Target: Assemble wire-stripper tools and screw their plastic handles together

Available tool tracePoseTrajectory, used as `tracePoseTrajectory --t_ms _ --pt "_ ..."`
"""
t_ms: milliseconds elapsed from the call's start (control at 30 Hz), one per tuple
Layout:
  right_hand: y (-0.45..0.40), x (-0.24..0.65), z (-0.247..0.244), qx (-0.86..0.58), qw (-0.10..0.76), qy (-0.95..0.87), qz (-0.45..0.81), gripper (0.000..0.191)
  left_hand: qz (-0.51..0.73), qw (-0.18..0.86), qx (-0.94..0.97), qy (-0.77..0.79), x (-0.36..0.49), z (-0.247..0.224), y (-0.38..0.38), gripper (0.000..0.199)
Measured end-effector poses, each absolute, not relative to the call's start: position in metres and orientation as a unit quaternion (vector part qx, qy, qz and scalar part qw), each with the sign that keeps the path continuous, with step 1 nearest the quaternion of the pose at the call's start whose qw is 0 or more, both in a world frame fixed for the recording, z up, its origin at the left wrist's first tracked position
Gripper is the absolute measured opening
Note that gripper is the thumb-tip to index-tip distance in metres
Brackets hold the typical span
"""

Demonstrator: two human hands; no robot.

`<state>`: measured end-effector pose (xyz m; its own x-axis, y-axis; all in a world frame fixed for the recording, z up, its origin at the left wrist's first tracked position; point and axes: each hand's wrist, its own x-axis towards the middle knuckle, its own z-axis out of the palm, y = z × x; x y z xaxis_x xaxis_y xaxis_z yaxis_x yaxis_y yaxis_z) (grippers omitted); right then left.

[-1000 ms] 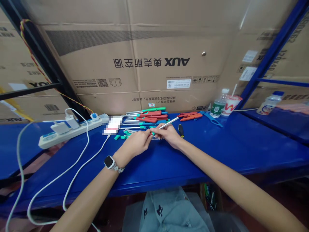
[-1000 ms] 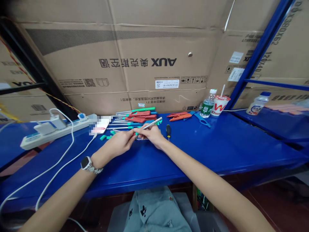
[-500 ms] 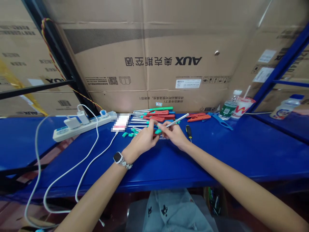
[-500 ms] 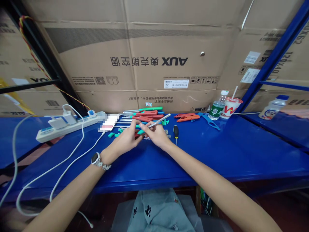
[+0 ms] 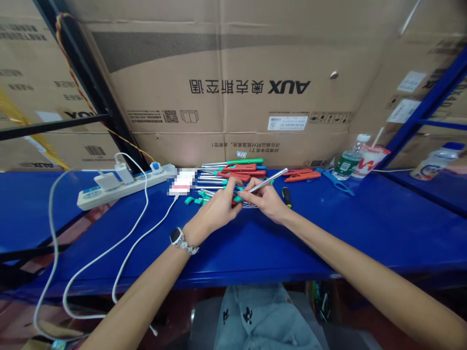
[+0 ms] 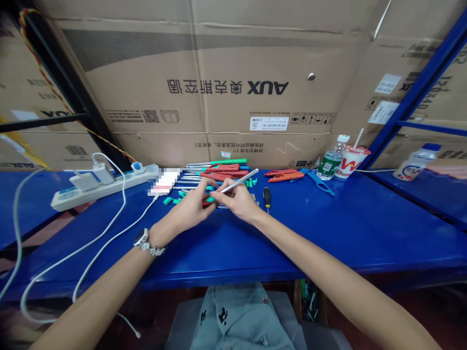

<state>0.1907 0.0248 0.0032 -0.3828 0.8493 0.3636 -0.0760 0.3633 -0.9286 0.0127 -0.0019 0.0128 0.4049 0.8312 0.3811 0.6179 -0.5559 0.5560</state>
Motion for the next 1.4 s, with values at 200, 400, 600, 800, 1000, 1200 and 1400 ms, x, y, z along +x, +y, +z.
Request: tracePoseTrajectory --t_ms 200,400,600,800,1000,1200,1400 --pt "0.029 0.196 0.007 -0.257 0.456 -0.698 0.488 0.048 0.346 0.235 0.813 0.404 0.014 0.016 -0.002 0.04" --pt "0.027 0.19 0.013 -0.244 0.465 -0.713 0.465 0.046 0.386 0.3 0.785 0.38 0.014 0.016 0.002 0.036" --pt "0.025 0.19 0.015 -0.277 0.487 -0.701 0.44 0.044 0.387 0.258 0.795 0.39 0.021 0.016 0.003 0.041" --pt "0.027 0.201 0.012 -0.303 0.527 -0.67 0.426 0.048 0.345 0.139 0.839 0.397 0.005 0.025 0.0 0.048" --pt "0.024 0.199 0.009 -0.289 0.595 -0.599 0.451 0.04 0.216 0.055 0.832 0.507 -0.02 0.025 0.004 0.012" --pt "0.022 0.2 0.014 -0.283 0.575 -0.63 0.439 0.039 0.252 0.122 0.822 0.496 -0.011 0.019 0.004 0.015" --pt "0.025 0.204 0.024 -0.278 0.541 -0.67 0.426 0.043 0.305 0.218 0.798 0.471 -0.002 0.012 0.001 0.024"
